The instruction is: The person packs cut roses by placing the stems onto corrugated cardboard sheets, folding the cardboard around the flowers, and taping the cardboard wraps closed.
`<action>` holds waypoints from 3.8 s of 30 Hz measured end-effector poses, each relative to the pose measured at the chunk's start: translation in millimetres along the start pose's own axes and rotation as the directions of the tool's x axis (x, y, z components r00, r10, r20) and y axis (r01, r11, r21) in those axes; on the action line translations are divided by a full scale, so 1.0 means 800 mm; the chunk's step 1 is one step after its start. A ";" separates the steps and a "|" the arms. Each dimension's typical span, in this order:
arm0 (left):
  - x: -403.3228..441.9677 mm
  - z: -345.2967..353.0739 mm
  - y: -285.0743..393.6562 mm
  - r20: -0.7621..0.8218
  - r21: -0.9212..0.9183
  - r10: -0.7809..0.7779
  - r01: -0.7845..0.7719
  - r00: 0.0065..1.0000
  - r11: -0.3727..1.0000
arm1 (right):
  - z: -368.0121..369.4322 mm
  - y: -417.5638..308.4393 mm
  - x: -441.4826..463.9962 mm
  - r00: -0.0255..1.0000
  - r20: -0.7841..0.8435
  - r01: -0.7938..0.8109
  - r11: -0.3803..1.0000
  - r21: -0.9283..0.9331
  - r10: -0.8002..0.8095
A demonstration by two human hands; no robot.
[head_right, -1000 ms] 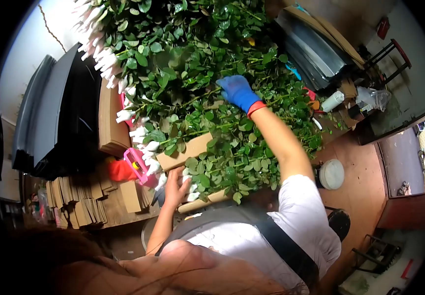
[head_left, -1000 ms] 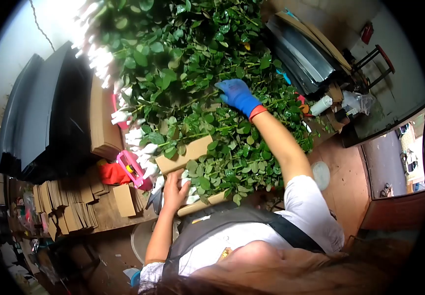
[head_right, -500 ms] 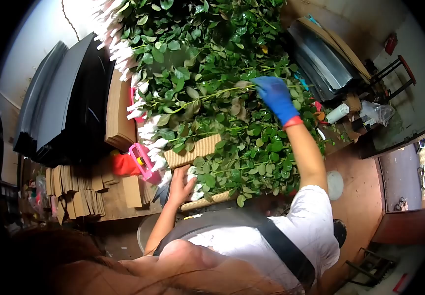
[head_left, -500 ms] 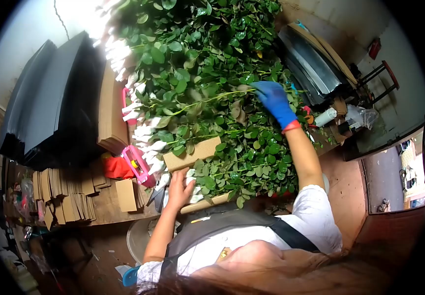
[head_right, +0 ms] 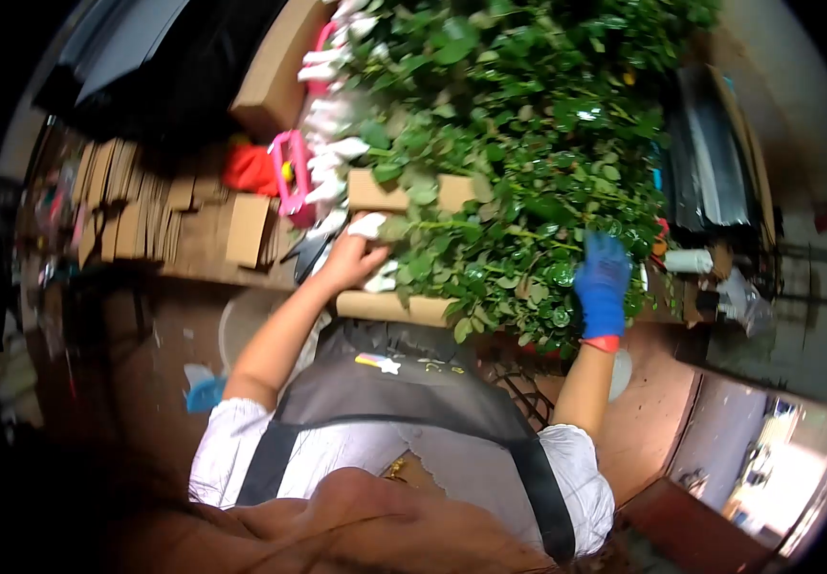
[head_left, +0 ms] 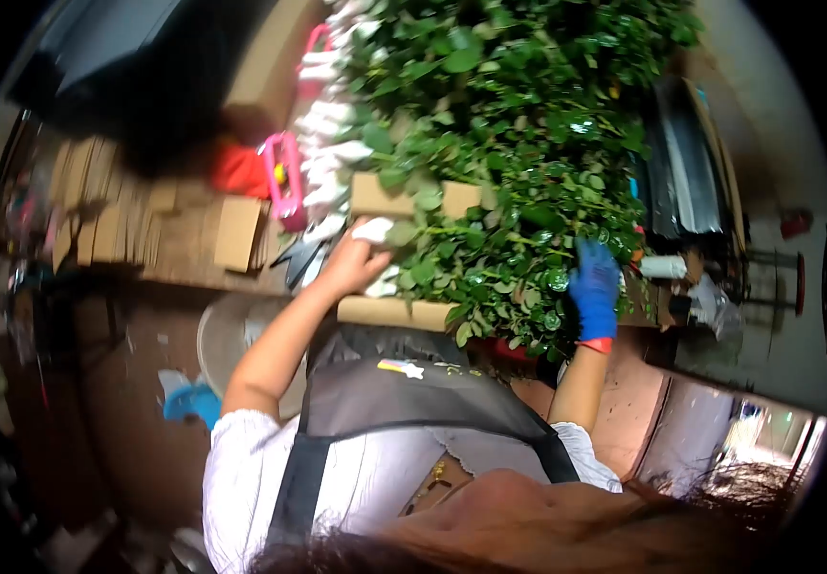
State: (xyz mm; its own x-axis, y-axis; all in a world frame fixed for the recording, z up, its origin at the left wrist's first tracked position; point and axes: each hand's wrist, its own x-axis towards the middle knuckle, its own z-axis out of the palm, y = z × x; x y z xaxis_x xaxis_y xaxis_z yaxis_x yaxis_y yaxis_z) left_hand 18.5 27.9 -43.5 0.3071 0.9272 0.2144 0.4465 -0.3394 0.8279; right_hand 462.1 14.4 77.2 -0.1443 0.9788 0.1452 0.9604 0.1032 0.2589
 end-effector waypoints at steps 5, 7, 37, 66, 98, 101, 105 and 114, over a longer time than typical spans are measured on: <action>-0.001 -0.008 0.019 0.045 0.040 -0.147 0.145 0.988 0.989 | -0.123 -0.186 0.062 0.905 -0.356 0.418 0.636 0.648 -0.232; -0.001 -0.008 0.023 0.033 0.081 -0.098 0.095 0.995 0.992 | -0.094 -0.247 0.071 0.879 -0.155 0.445 0.656 0.610 -0.452; 0.008 -0.029 0.025 -0.148 0.168 -0.094 0.119 0.984 0.979 | 0.039 -0.306 0.091 0.908 0.335 0.114 0.919 0.378 -0.250; 0.020 -0.035 0.053 -0.410 0.281 -0.212 0.344 0.887 0.896 | 0.017 -0.309 0.093 0.865 0.456 0.024 0.925 0.379 -0.209; -0.036 0.030 -0.023 -0.279 -0.873 -0.682 0.117 0.676 0.473 | 0.018 -0.325 0.090 0.853 0.506 -0.040 0.948 0.316 -0.133; -0.038 0.008 -0.002 -0.259 -0.915 -0.708 0.068 0.657 0.397 | 0.021 -0.326 0.090 0.844 0.518 -0.048 0.945 0.324 -0.135; -0.046 -0.013 0.004 -0.259 -0.959 -0.783 -0.053 0.566 0.279 | 0.027 -0.326 0.088 0.855 0.499 -0.025 0.952 0.306 -0.138; -0.072 -0.051 -0.025 -0.102 -0.177 -0.456 0.434 0.884 0.883 | 0.022 -0.287 0.101 0.677 0.621 -0.109 0.780 0.617 -0.396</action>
State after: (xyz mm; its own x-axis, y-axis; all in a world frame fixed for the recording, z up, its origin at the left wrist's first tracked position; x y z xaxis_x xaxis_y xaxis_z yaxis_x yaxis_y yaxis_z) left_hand -42.7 -12.4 -51.6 -0.0173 0.9907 -0.1348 0.3789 0.1312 0.9161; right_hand 233.9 72.6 12.7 -0.3300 0.7312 -0.5971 0.9115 0.0823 -0.4030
